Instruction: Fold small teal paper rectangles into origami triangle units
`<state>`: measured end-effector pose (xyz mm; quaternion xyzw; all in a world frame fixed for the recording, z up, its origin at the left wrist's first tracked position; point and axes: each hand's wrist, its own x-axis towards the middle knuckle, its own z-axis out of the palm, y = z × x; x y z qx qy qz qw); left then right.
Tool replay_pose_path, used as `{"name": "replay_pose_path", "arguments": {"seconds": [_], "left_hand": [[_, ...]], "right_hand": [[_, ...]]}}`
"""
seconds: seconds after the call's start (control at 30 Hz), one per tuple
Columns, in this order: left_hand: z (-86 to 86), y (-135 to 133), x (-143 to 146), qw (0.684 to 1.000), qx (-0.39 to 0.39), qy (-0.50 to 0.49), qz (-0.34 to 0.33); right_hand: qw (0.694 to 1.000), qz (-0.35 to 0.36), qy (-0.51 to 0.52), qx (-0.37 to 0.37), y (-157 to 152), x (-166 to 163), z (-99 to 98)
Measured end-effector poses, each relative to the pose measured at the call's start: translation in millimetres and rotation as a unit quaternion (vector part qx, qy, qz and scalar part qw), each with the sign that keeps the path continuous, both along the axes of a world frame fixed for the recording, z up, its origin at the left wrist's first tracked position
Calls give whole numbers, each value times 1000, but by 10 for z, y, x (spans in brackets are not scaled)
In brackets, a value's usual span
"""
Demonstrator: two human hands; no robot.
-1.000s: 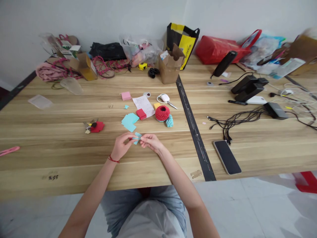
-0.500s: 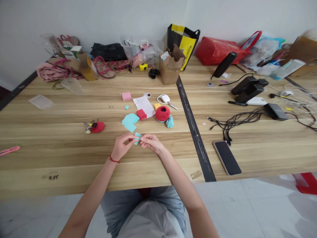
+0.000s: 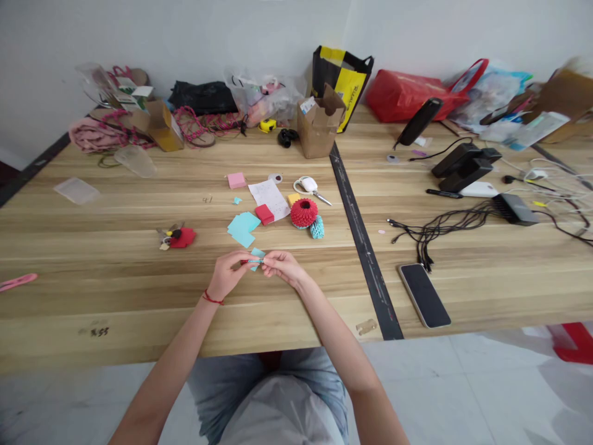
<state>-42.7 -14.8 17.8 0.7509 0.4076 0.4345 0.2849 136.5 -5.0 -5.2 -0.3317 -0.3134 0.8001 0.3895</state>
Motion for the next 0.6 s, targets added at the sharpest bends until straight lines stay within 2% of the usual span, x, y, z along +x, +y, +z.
{"name": "replay_pose_path", "arguments": {"seconds": [0.23, 0.6], "left_hand": [[-36, 1, -17, 1000, 27, 6, 1], [-11, 0, -2, 1000, 10, 4, 2]], "right_hand": [[1000, -3, -7, 6, 5, -4, -24], [1000, 3, -3, 7, 0, -2, 0]]}}
